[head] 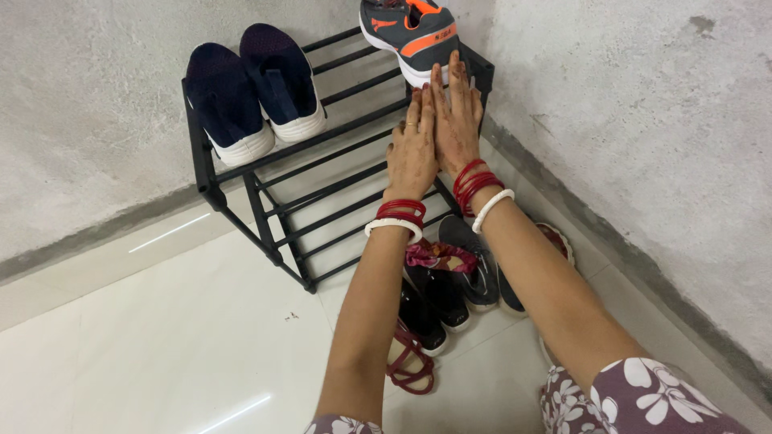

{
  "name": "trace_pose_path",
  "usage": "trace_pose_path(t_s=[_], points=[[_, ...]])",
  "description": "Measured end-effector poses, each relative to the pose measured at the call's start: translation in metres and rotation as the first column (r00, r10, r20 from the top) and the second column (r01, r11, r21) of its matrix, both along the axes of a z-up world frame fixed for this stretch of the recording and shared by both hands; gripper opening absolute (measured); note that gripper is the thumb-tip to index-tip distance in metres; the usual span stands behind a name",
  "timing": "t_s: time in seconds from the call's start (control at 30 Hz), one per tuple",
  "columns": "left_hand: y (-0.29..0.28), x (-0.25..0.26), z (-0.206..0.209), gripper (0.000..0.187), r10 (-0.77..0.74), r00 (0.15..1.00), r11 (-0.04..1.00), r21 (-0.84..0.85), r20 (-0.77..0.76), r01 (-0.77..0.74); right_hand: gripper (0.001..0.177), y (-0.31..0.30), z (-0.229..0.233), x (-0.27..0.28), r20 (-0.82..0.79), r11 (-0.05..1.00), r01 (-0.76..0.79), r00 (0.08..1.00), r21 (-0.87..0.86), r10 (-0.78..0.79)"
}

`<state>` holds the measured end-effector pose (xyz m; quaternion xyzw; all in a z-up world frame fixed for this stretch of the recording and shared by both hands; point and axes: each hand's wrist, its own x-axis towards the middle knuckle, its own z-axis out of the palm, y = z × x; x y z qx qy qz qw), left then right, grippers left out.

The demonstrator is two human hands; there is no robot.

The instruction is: The person wipes a black metal shoe rack with a pink cloth, then picks up several pairs of shoes from the floor and places them on the rack. The shoes include dark slip-ons and orange-accented sneakers.

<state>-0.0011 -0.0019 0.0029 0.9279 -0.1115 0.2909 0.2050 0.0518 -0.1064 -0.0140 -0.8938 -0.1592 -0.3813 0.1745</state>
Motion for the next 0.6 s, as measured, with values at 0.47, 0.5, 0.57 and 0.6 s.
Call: trace_pose_path(t_s=[0.47, 0.5, 0.57, 0.6], points=[[-0.007, 0.003, 0.022, 0.086, 0.039, 0.999, 0.999, -0.004, -0.015, -0.039, 0.088, -0.003, -0.004, 0.01, 0.03, 1.0, -0.017, 0.999, -0.026, 0.018], [-0.008, 0.004, 0.022, 0.084, 0.038, 0.999, 0.999, -0.011, -0.015, -0.038, 0.088, -0.003, -0.005, 0.011, 0.02, 0.999, -0.027, 0.999, -0.022, 0.028], [-0.009, 0.005, 0.023, 0.082, 0.043, 0.999, 0.999, -0.012, -0.01, -0.043, 0.089, -0.005, -0.006, 0.014, 0.001, 0.999, -0.048, 0.999, -0.012, 0.048], [-0.009, 0.006, 0.024, 0.081, 0.045, 0.999, 0.999, -0.011, -0.008, -0.046, 0.091, -0.006, -0.006, 0.015, 0.015, 0.998, -0.06, 0.998, -0.007, 0.06]])
